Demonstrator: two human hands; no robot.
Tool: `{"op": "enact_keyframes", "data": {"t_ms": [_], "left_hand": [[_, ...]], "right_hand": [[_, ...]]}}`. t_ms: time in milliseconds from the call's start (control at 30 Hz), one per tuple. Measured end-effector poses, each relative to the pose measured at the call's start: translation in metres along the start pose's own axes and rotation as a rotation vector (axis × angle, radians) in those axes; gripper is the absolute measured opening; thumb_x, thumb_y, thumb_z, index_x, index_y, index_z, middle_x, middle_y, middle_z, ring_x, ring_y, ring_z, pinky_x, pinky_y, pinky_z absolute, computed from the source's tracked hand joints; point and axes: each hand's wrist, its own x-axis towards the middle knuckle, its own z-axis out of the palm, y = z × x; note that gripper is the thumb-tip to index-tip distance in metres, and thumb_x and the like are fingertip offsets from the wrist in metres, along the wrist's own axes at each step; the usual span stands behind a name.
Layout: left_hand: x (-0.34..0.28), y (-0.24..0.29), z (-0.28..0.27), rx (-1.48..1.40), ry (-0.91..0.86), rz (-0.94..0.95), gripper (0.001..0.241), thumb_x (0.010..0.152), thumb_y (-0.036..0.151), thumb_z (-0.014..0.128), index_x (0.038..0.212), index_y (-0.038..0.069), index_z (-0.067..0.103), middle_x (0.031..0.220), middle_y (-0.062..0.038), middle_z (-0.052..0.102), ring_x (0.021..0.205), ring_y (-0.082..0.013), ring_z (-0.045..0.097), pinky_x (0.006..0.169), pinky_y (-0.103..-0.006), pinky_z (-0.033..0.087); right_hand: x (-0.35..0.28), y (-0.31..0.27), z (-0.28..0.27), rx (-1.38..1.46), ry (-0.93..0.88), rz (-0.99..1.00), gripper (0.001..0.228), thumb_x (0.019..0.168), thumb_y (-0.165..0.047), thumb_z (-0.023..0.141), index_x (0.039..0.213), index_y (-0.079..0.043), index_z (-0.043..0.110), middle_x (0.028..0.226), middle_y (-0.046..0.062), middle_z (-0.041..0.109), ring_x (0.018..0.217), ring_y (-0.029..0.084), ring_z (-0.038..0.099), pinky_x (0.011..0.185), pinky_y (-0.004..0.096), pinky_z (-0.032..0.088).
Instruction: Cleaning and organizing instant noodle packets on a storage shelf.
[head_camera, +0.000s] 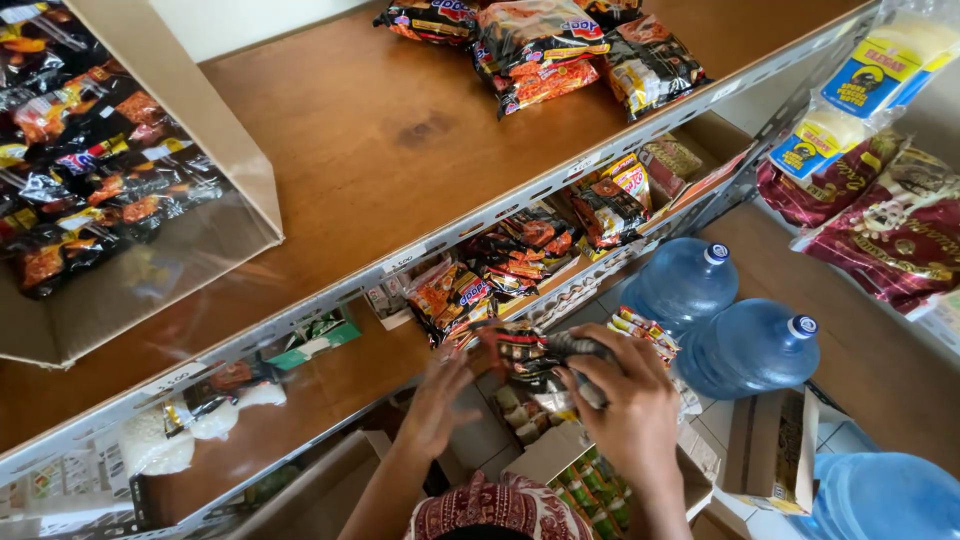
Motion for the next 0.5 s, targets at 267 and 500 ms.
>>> {"op": "enact_keyframes", "data": {"t_ms": [267,500], "left_hand": [[-0.001,0.002,0.032,-0.715,-0.666,-0.323,0.088,0.093,0.076,0.050,0.151,0.010,0.044,0.137,-0.023,0.058,0.119,-0.0441,0.062,0.106,-0.0669,0.048],[-0.030,0.038,0.054,-0.774,-0.669,-0.126,0.075,0.097,0.066,0.049,0.147,0.010,0.054,0.141,-0.017,0.062,0.123,-0.0364,0.064,0.107,-0.0522,0.052]], "right_hand": [[-0.037,-0.031,0.033,-0.134,-0.076,-0.267,0.018,0.072,-0.020,0.086,0.085,-0.013,0.076,0.122,-0.003,0.069,0.100,0.027,0.066,0.080,0.041,0.057],[-0.042,-0.012,0.015,0.516,-0.110,-0.224,0.029,0.078,-0.018,0.087,0.106,-0.016,0.078,0.132,0.008,0.068,0.122,0.028,0.069,0.098,0.042,0.059]]}}
